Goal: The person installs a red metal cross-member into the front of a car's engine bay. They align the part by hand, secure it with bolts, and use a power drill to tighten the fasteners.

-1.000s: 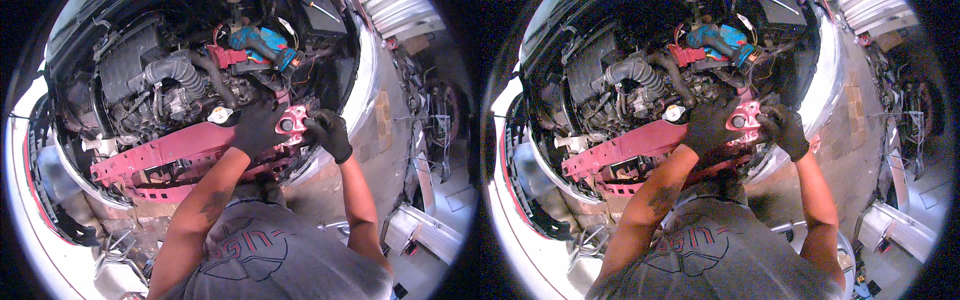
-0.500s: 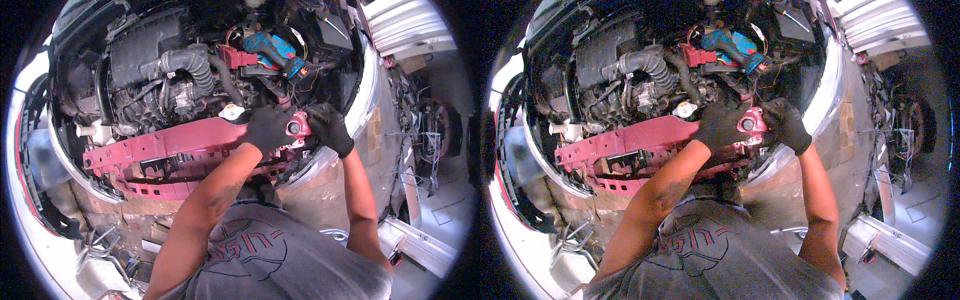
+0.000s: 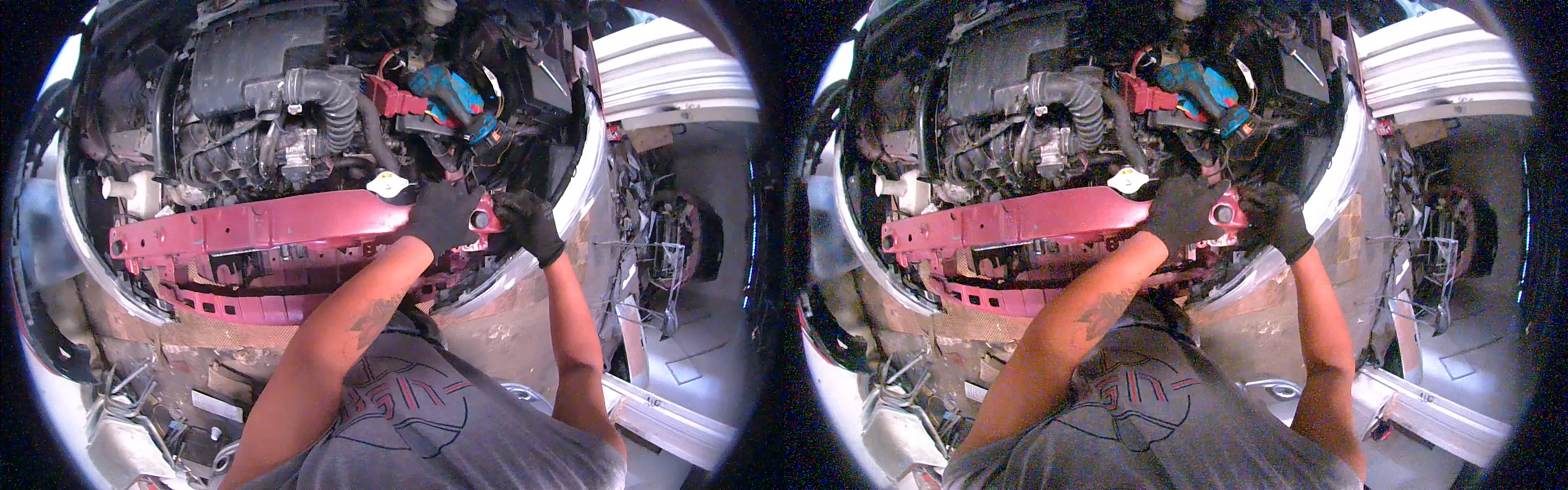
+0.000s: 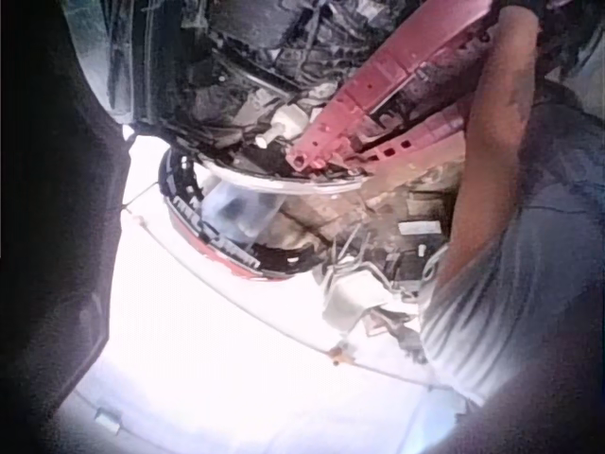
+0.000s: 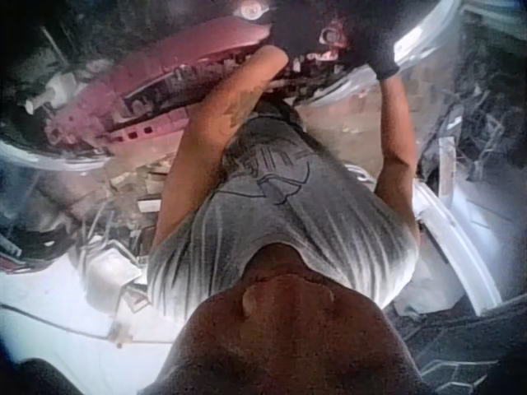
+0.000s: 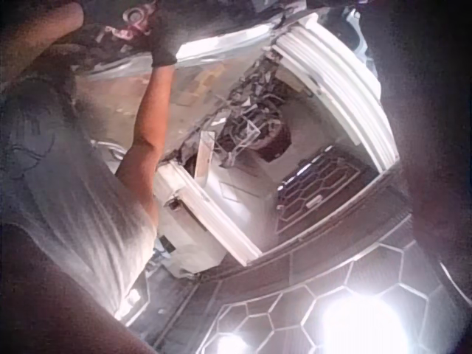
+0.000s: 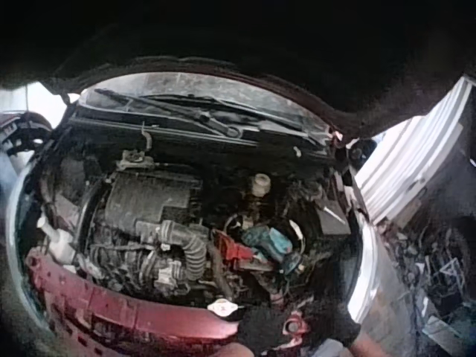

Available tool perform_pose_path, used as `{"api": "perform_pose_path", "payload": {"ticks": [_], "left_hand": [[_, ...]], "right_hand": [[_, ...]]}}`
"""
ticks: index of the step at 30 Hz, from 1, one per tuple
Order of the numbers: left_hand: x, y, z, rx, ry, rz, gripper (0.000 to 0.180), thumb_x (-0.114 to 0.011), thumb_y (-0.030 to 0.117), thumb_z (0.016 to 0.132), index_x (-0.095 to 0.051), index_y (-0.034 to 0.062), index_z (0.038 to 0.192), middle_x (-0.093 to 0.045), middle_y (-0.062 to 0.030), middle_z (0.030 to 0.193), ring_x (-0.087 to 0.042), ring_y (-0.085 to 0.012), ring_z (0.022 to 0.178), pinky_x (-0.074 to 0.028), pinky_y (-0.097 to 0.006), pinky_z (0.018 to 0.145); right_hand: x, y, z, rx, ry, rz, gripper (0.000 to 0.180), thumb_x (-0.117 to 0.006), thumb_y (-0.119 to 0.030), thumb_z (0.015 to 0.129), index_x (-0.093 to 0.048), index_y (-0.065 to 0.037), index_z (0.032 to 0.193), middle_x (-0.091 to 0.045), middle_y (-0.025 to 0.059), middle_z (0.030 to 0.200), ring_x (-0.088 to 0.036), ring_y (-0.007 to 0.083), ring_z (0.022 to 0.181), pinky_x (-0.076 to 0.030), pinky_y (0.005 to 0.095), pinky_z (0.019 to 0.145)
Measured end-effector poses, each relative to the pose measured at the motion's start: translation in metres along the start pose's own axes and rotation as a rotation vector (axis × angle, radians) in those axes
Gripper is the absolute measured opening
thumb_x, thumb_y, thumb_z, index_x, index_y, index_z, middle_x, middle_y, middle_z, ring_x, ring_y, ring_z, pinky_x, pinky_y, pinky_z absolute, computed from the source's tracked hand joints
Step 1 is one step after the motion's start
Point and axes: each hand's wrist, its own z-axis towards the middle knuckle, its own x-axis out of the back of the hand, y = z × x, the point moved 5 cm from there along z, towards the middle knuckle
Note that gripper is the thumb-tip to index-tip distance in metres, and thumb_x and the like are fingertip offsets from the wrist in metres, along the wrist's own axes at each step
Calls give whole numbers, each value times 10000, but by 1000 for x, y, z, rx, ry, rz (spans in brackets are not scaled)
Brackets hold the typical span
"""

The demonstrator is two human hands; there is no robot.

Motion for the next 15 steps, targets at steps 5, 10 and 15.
{"api": "perform_pose_path", "payload": {"ticks": [5,10,15], "left_hand": [[2,0,0,-4,51,-34,723,-769,513,671,-606,120,1256,-662,-182,1058,-660,-349,892,-522,-471,758],[-3,-3,1,-26,83,-52,733,-777,488,664,-602,84,1250,-665,-175,1076,-662,-339,906,-530,-457,774],[-4,-2,2,-8,37,-12,753,-768,499,700,-554,144,1329,-672,-122,1082,-670,-286,964,-526,-424,788]], "right_hand": [[4,-19,9,210,-97,-292,321,-651,-95,853,-674,-101,1173,-677,150,1055,-637,357,940,-518,423,822],[5,-37,20,110,-196,-372,331,-642,-113,812,-681,-111,1140,-664,148,997,-632,361,918,-519,438,793],[5,-34,24,198,-245,-465,300,-644,-111,804,-686,-105,1101,-653,147,941,-635,365,885,-520,445,764]]}}
